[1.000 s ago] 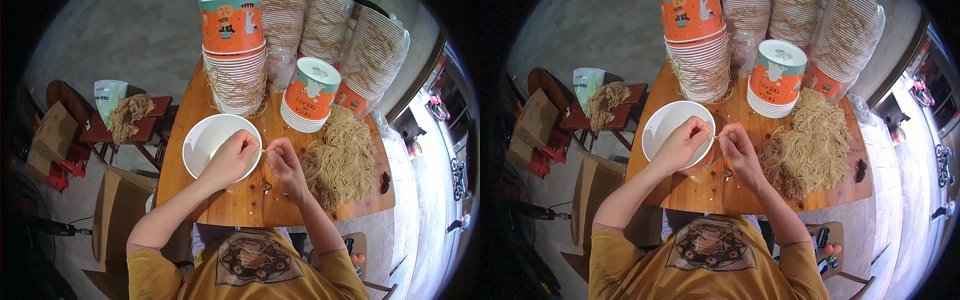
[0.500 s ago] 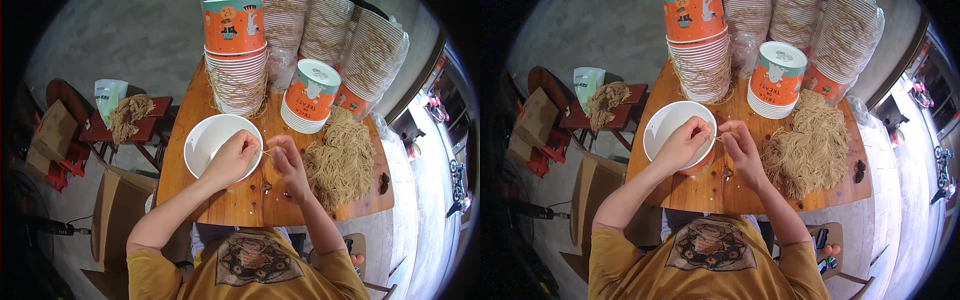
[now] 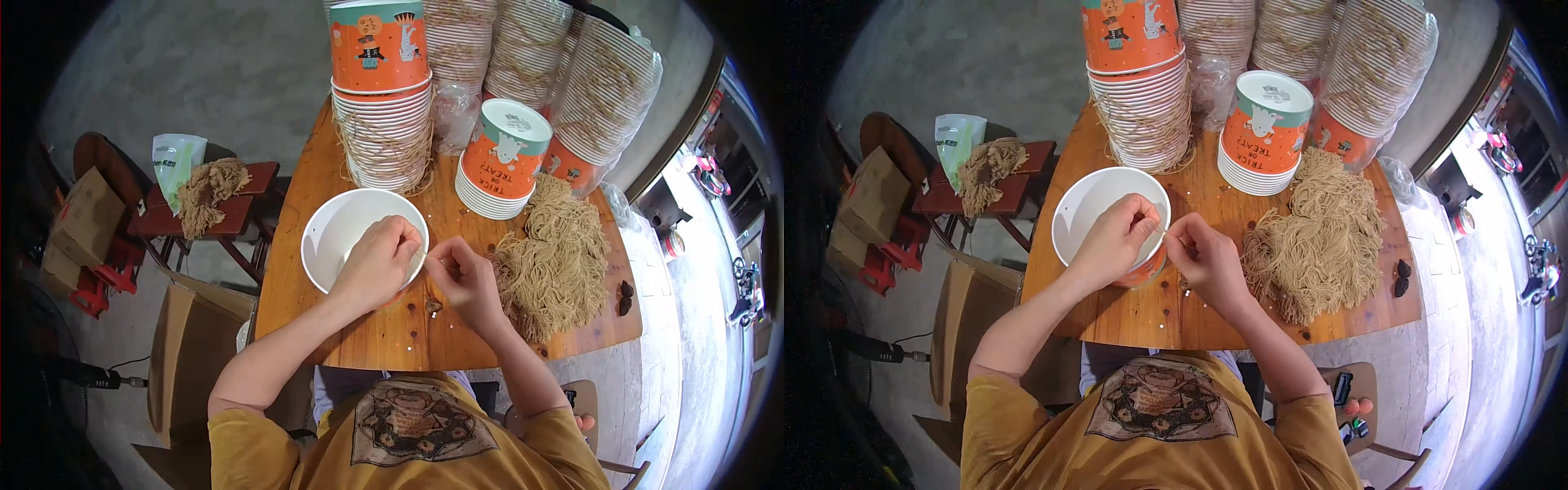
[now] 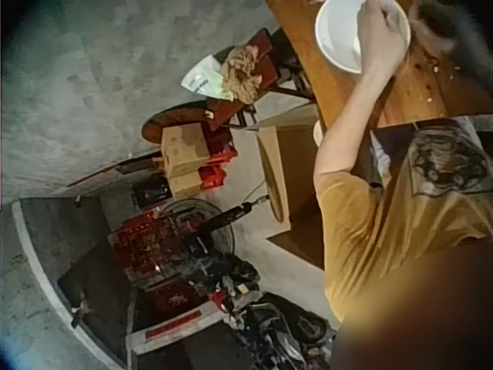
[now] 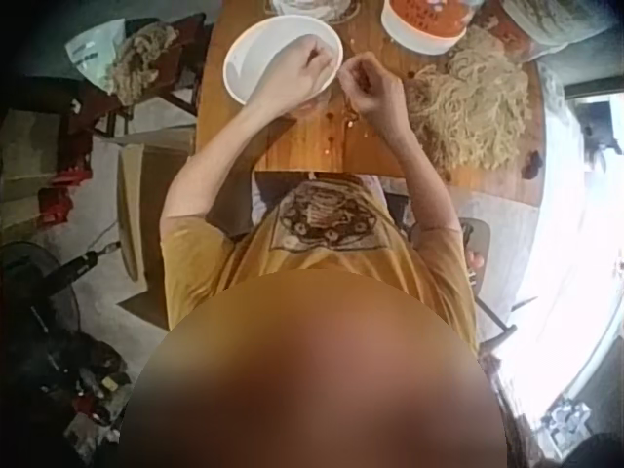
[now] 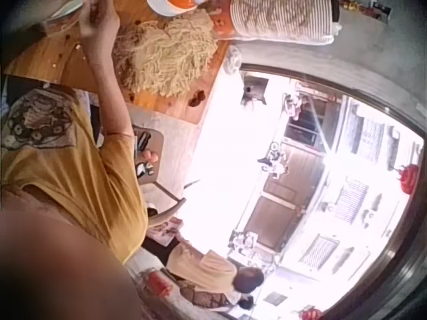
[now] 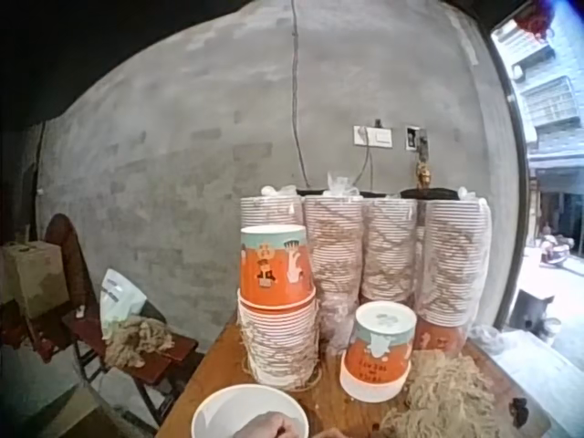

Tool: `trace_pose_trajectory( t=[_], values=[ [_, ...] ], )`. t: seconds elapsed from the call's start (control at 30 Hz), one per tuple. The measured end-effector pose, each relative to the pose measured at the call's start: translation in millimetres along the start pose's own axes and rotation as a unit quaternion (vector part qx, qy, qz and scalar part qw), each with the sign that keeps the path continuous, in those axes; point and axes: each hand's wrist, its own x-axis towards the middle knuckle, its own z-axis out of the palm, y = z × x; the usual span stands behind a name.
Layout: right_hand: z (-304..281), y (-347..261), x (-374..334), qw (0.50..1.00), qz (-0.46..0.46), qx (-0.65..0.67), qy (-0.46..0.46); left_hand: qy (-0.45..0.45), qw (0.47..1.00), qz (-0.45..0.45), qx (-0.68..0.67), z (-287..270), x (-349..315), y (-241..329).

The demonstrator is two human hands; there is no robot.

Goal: Threading and tying strings through pre-punched holes in paper bowls to create handles.

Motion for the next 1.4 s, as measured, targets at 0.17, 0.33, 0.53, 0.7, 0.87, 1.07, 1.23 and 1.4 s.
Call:
trace_pose_trajectory(
  t=[0.17, 0.33, 0.53, 0.7, 0.87, 1.07, 1.23, 1.4],
  values=[
    [-25.6, -10.0, 6.7, 0.988, 0.038, 0.142, -0.044, -0.077, 0.988, -0.013, 0.135, -21.1, -15.7, 27.9],
    [-39.1, -33.1, 11.8, 0.976, 0.021, 0.196, -0.089, -0.103, 0.957, 0.076, 0.260, -29.4, -48.1, 24.7],
    [-19.6, -40.7, 5.9, 0.975, -0.009, 0.184, -0.123, -0.069, 0.910, 0.129, 0.388, -47.7, -60.6, 18.7],
    [-3.4, -63.5, -0.9, 0.986, -0.032, 0.095, -0.136, 0.035, 0.951, 0.177, 0.249, -13.3, -53.6, 25.1],
    [-4.2, -60.5, -9.0, 0.988, -0.066, 0.110, -0.085, 0.102, 0.936, 0.212, 0.263, -10.3, -51.6, 1.1],
    [5.7, -68.0, -20.0, 0.995, -0.049, 0.058, -0.070, 0.086, 0.941, 0.250, 0.213, -5.6, -60.7, 7.8],
    [5.3, -67.7, -25.1, 0.992, -0.083, 0.040, -0.087, 0.095, 0.944, 0.249, 0.195, -3.8, -63.2, 3.9],
    [0.0, -68.7, -35.5, 0.988, -0.043, 0.116, -0.096, 0.106, 0.935, 0.251, 0.226, -3.1, -67.8, 1.2]
  ],
)
